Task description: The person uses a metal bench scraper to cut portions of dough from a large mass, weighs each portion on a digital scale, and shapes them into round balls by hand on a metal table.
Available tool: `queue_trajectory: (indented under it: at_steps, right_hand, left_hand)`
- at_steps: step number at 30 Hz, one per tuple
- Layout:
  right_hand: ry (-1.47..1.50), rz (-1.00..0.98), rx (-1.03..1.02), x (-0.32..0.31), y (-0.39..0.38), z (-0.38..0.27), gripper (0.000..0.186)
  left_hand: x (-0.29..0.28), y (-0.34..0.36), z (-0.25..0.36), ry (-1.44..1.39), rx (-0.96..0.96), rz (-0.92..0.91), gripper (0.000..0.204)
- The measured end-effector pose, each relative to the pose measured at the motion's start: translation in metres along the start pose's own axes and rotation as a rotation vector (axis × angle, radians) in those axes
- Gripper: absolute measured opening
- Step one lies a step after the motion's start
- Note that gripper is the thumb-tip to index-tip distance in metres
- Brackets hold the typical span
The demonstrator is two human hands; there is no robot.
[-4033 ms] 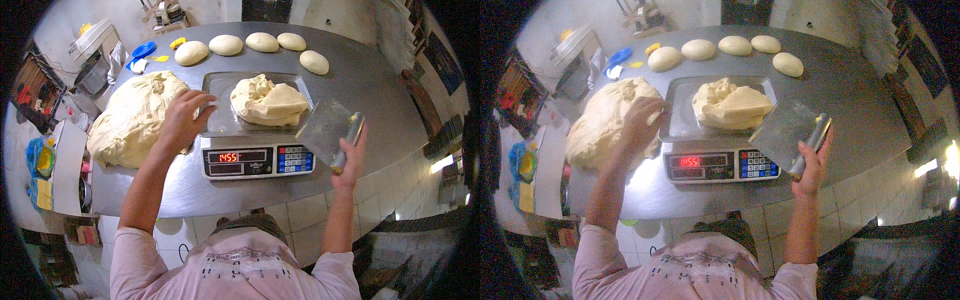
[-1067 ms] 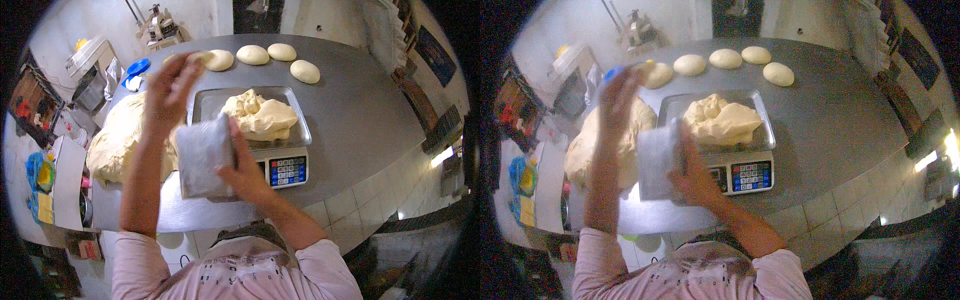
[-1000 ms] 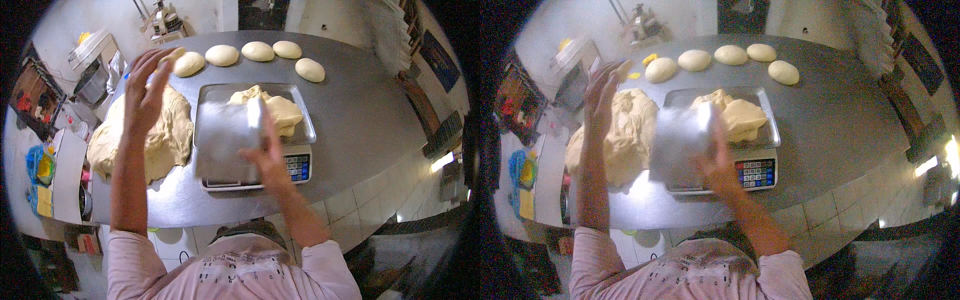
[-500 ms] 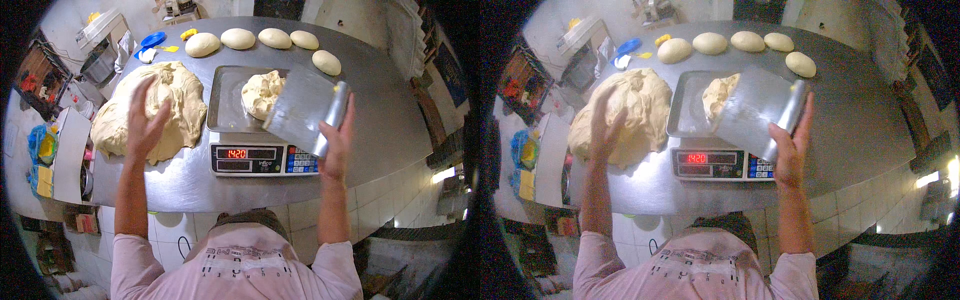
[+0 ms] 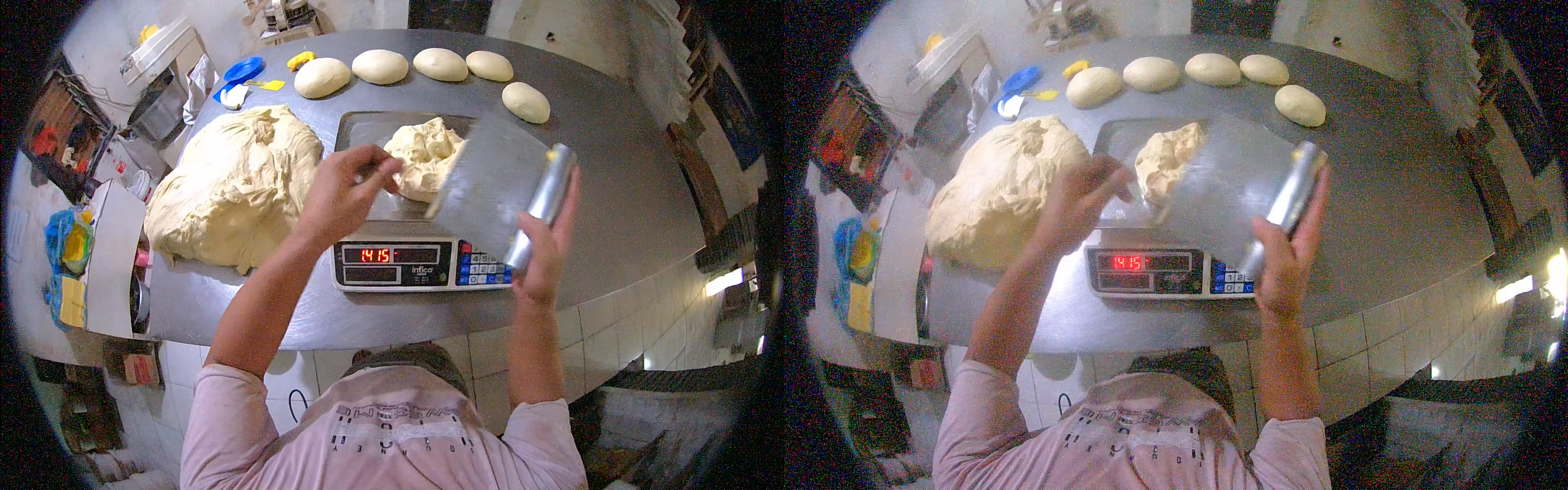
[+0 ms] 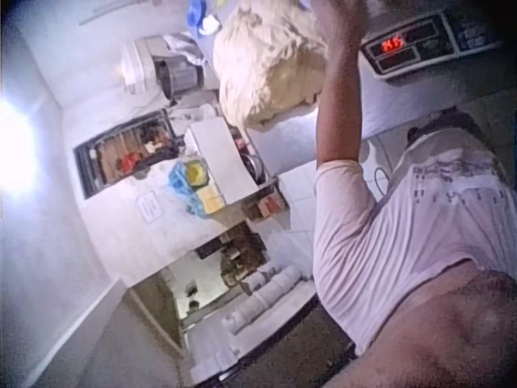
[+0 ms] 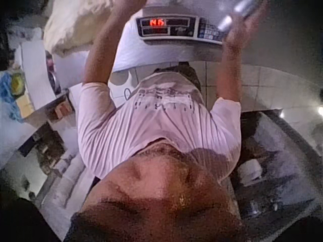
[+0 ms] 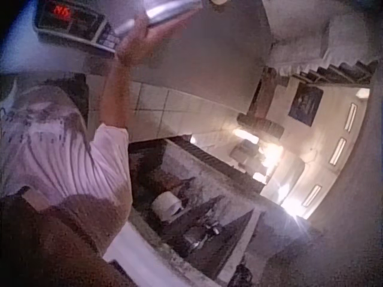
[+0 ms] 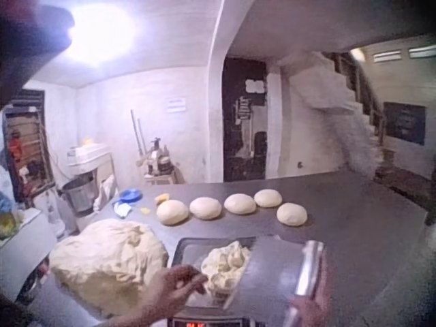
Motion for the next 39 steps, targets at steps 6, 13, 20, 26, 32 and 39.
queue_trajectory:
  at_steps: [6,13,20,26,32,39]
  right_hand:
    - [-0.069,0.142,0.071,-0.051,-0.005,0.004,0.088]
    - [-0.093,0.041,0.072,-0.044,-0.007,0.008,0.092]
    - [-0.154,-0.021,0.075,-0.029,-0.004,0.018,0.093]
    - [-0.016,-0.057,0.134,0.014,0.002,0.041,0.094]
    - [-0.177,-0.460,0.082,0.098,-0.043,0.050,0.099]
    - [-0.048,-0.362,0.082,0.068,-0.036,0.020,0.098]
  left_hand:
    - [0.015,0.007,0.005,0.662,0.449,0.019,0.020]
    - [0.050,0.011,0.005,0.807,0.533,-0.076,0.037]
    - [0.062,0.018,-0.002,0.954,0.572,-0.061,0.029]
    - [0.036,0.032,0.009,0.698,0.425,-0.066,0.017]
    - [-0.009,0.028,0.019,0.259,0.073,0.108,0.019]
    - [-0.150,-0.022,0.052,0.573,0.444,0.569,0.026]
Point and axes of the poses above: each hand's wrist, its own y-axis towards the middle knuckle, its own x-axis out of the palm, z = x × y, the point moved 9 cm from there along y, towards the middle knuckle, and after that the axes turned 4 degrees about -y, right-handed, at the moved point
